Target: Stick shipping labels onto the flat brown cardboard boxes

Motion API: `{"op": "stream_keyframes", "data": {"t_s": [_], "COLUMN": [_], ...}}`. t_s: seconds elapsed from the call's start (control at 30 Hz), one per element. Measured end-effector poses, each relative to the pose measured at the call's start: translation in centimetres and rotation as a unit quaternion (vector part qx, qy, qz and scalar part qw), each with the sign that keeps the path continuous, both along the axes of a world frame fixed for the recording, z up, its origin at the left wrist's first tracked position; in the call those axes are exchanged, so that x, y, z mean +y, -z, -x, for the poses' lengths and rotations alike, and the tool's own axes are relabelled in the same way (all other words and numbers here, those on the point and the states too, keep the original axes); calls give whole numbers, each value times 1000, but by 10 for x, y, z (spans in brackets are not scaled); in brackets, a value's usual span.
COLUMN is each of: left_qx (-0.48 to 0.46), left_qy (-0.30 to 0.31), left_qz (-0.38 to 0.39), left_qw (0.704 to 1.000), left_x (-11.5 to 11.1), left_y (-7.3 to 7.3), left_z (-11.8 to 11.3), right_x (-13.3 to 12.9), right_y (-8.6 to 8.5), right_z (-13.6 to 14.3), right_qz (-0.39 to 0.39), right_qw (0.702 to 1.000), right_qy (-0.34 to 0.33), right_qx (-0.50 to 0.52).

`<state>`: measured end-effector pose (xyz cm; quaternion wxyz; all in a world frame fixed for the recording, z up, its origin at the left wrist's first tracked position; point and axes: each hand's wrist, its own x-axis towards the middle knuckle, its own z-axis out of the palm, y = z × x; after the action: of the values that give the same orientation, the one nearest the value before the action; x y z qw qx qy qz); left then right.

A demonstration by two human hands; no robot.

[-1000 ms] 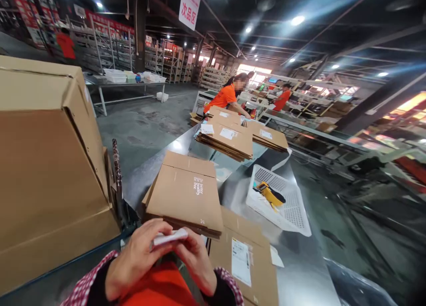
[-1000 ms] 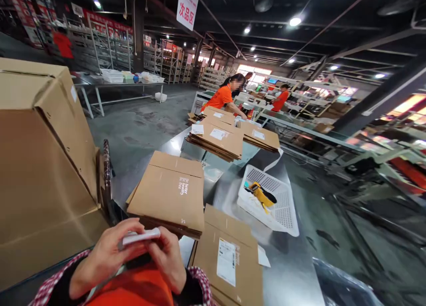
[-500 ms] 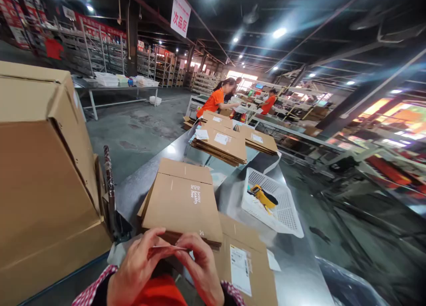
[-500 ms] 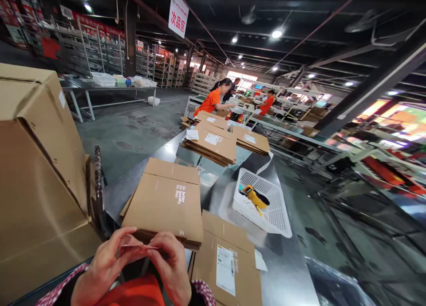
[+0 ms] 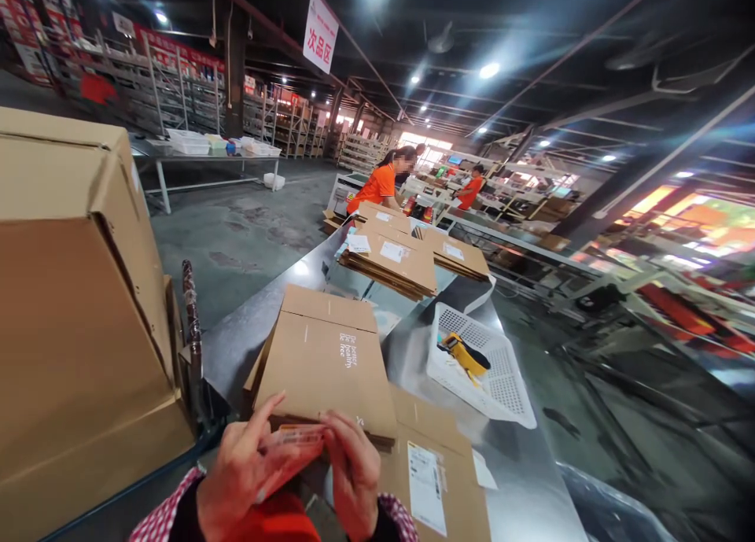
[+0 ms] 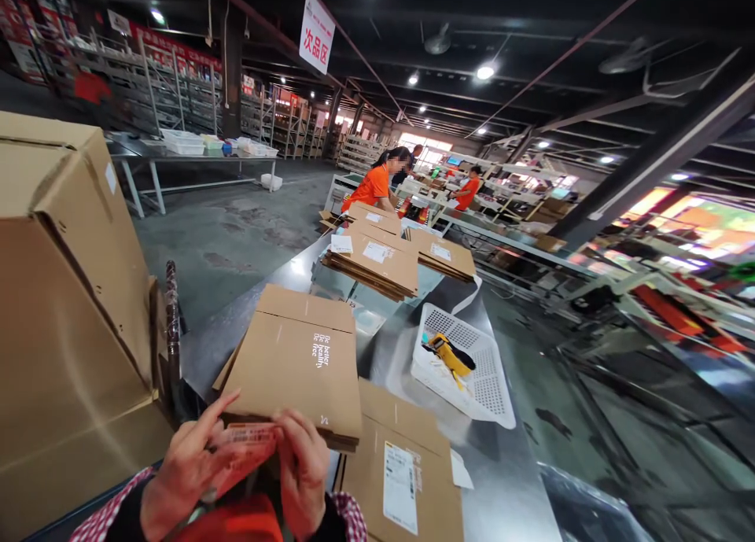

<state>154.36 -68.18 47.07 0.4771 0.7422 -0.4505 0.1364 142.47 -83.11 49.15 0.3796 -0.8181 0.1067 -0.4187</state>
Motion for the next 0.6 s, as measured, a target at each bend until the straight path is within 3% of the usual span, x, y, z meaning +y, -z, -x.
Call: {"op": "stream_keyframes", "data": {"t_s": [0.1,0.17,0.23,0.3,0.4,0.53,0.6], "left_qx": [-23,-46,-107,-161,-184,-193,-201], "left_qy": [122,142,128,120,132,123,120], "left_qz": [-36,-50,-35,-22,-26,-22,-17], "left_qw": [992,988,985,979,974,973,972], "left_x": [7,11,14,15,8,-4,-6], "left_y": [-4,-3,2,9,20,29,31], "left_z": [-14,-21,-25,-25,-24,-25,-27], "right_x": [-38,-70,-99,-117,-125,-121,-119], "right_y": [-16,-34,-50,-55,-46,-28,-26], "right_z": [-2,-10,-24,-42,-67,-86,-87], "right_qz": [-64,-145,-193,-205,-154,20,54], "right_qw": [989,968,966,977,978,964,954], "right_qy": [123,183,151,52,-46,0,10], "right_qx": [-57,-96,-86,-13,129,265,294]}}
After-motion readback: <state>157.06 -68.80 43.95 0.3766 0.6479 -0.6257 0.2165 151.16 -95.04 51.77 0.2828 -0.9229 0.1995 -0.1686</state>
